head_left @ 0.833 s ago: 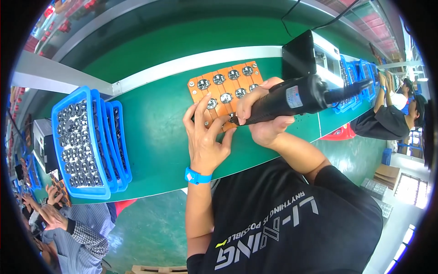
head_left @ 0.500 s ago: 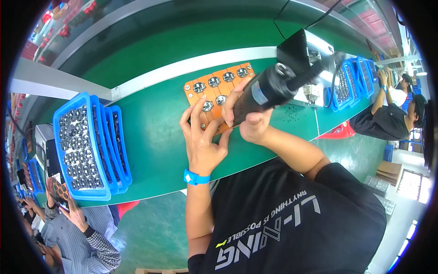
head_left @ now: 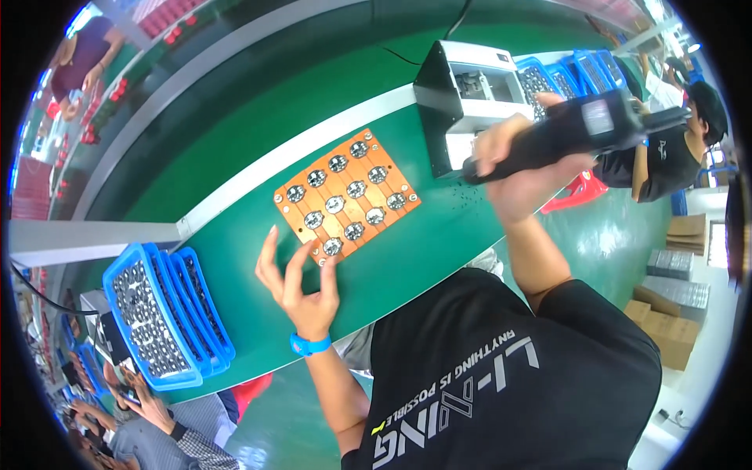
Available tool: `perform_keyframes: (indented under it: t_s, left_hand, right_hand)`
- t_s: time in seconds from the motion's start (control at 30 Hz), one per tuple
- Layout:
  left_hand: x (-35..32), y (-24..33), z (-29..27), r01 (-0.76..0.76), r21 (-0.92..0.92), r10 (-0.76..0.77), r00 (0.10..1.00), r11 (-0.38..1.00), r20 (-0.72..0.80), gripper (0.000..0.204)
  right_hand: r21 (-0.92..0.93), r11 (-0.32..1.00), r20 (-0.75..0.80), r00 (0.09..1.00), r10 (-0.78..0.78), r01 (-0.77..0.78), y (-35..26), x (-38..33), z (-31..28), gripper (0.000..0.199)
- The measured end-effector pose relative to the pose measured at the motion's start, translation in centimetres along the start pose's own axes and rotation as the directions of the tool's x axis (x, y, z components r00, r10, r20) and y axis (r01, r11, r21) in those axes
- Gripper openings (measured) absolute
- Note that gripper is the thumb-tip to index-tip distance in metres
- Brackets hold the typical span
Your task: The person assembles electronic components onto a circuit board by securing them with screws using an electric screwdriver.
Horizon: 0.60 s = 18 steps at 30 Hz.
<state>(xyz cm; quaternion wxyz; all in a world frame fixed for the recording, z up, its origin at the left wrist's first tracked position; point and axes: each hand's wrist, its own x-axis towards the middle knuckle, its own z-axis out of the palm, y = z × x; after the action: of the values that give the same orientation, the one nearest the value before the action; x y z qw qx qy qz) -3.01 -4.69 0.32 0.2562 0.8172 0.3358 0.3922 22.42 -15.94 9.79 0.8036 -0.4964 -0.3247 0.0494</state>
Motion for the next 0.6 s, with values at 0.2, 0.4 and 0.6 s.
perform_keyframes:
  t_s: [0.2,0.4,0.6]
  left_hand:
    - [-0.1,-0.5,0.2,0.018,-0.087,-0.019,1.000,0.996,-0.003,0.024]
    - [-0.2,-0.3,0.0,0.028,-0.036,-0.027,0.999,0.999,0.038,0.027]
    - [-0.2,-0.3,-0.3,0.050,-0.049,-0.047,0.998,0.998,0.047,0.030]
  right_hand:
    - [-0.077,0.990,-0.098,0.987,-0.127,0.120,0.3,2.8,-5.7,0.080]
    - [-0.144,0.987,-0.076,0.993,-0.089,0.077,1.3,2.2,-5.8,0.077]
    - [-0.031,0.998,-0.060,0.997,0.057,-0.059,0.7,1.5,-5.2,0.077]
